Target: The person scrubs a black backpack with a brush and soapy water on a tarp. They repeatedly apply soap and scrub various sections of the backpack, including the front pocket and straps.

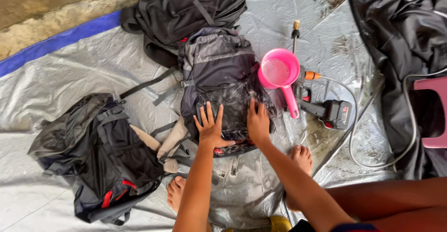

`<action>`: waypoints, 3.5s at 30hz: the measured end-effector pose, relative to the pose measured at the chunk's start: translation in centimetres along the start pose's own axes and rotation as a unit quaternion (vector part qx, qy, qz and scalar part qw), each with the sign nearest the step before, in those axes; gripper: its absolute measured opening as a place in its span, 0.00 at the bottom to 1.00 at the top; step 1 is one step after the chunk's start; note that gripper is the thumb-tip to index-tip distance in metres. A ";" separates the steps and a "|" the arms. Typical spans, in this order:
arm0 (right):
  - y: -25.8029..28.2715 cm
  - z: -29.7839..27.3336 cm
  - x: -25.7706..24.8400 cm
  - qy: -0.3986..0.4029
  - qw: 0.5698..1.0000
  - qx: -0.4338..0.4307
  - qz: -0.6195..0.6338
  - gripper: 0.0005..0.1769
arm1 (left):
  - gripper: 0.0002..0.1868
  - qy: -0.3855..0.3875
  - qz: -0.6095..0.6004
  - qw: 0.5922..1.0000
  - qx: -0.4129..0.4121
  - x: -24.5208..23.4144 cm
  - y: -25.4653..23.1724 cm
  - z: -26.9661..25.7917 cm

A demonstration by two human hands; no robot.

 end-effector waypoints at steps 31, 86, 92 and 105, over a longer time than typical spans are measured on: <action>-1.5 7.3 3.9 -0.042 0.995 -0.064 0.060 0.26 | 0.92 -0.041 -0.067 0.997 0.008 -0.1 -0.6 -0.7; 9.9 5.3 3.7 0.026 0.980 -0.173 0.093 0.24 | 0.93 -0.198 -0.051 0.973 -0.111 3.9 -0.1 -2.7; 9.1 0.9 3.6 0.046 0.963 -0.237 0.122 0.22 | 0.90 -0.119 -0.066 0.985 -0.104 5.0 0.1 -2.0; 8.6 1.6 1.3 0.062 0.962 -0.215 0.159 0.26 | 0.90 -0.047 -0.065 0.992 -0.100 3.9 -0.1 -2.0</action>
Point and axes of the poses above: each hand's wrist, its own z-axis towards the middle knuckle, its own x-axis out of the palm, y = z × x, the point moved 1 cm from there along z, towards the middle knuckle, and after that the axes turned 12 degrees about z, right-handed, at the moved point
